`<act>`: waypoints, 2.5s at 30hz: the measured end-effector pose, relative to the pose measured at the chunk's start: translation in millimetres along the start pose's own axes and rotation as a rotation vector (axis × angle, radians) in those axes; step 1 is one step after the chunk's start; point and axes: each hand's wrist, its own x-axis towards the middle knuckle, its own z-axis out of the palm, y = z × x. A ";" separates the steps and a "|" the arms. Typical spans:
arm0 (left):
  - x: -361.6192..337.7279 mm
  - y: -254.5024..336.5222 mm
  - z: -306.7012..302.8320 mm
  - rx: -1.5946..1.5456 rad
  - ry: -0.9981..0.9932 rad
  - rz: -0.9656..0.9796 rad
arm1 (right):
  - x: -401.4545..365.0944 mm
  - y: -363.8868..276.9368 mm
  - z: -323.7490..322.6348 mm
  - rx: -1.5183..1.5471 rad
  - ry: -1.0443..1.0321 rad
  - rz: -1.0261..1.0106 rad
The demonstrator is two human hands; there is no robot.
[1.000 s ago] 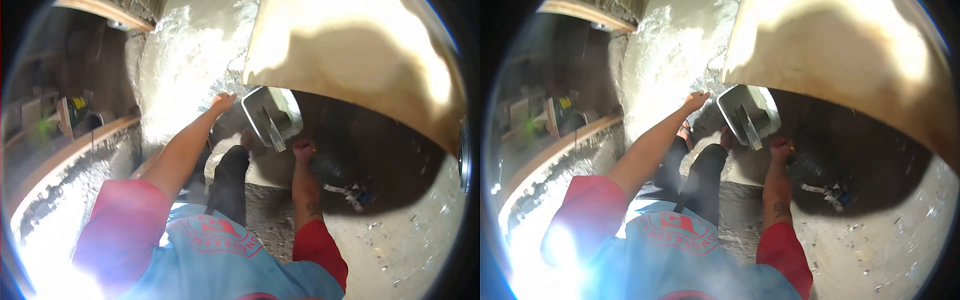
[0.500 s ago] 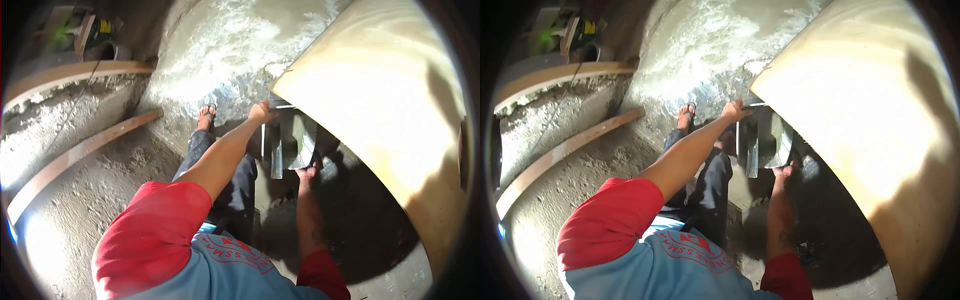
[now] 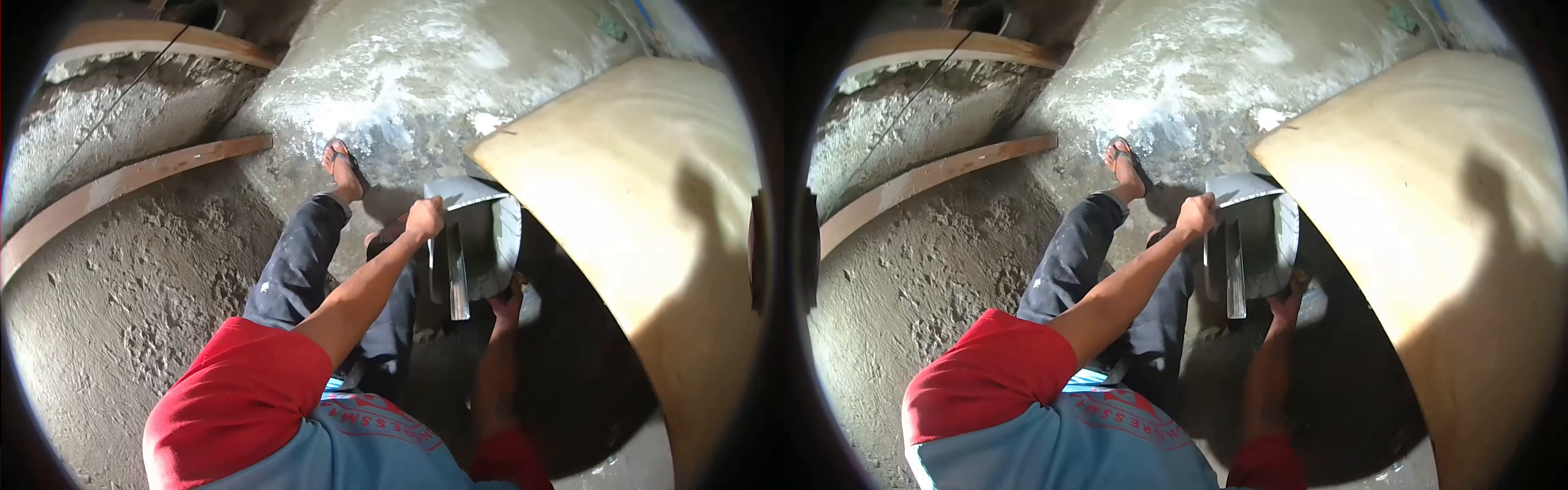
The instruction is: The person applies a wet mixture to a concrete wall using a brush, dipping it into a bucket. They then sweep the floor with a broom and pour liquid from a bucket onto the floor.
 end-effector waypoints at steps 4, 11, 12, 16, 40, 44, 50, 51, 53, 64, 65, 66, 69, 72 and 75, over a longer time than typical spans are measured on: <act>-20.5 -14.8 -27.4 -0.052 0.066 0.005 | -31.2 8.2 18.6 -1.092 -0.030 -0.572; -40.2 -10.8 -114.8 -0.109 0.005 -0.043 | -102.9 50.5 100.1 -0.263 0.017 -0.320; -40.0 -2.6 -134.9 -0.059 -0.031 -0.056 | -116.4 53.8 124.4 -0.756 0.030 -0.428; -36.1 8.8 -196.8 -0.036 -0.016 -0.049 | -112.9 62.3 124.3 -0.607 0.084 -0.251; 49.5 136.3 -526.0 0.166 0.427 0.131 | -102.4 100.6 473.3 -0.200 -0.387 -0.232; 82.6 146.6 -550.9 0.044 0.430 0.052 | -83.4 77.8 510.6 -0.340 -0.316 -0.403; 168.3 115.7 -567.8 -0.140 0.378 0.054 | -51.3 36.8 633.2 0.029 -0.114 -0.059; 190.9 112.5 -571.6 -0.070 0.335 0.035 | -49.2 33.3 646.3 0.011 -0.092 -0.072; 242.7 100.2 -586.5 -0.145 0.237 -0.003 | -26.5 43.3 671.4 -0.501 -0.215 -0.296; 429.5 70.1 -702.5 -0.030 0.322 0.116 | 86.8 83.2 844.5 -0.197 0.078 -0.113; 443.0 66.0 -720.9 -0.009 0.330 0.122 | 98.8 94.9 860.3 -0.139 0.028 -0.103; 452.9 73.9 -748.1 -0.070 0.297 0.091 | 106.9 102.2 881.1 -0.084 -0.026 -0.094; 485.1 78.1 -816.2 0.014 0.311 0.002 | 135.3 128.4 948.9 -0.113 -0.044 -0.043; 523.1 65.7 -870.9 0.118 0.401 0.000 | 177.3 151.1 1006.5 -0.124 -0.080 -0.011; 564.1 60.2 -922.1 -0.095 0.385 -0.117 | 237.0 160.1 1060.9 -0.163 -0.102 -0.027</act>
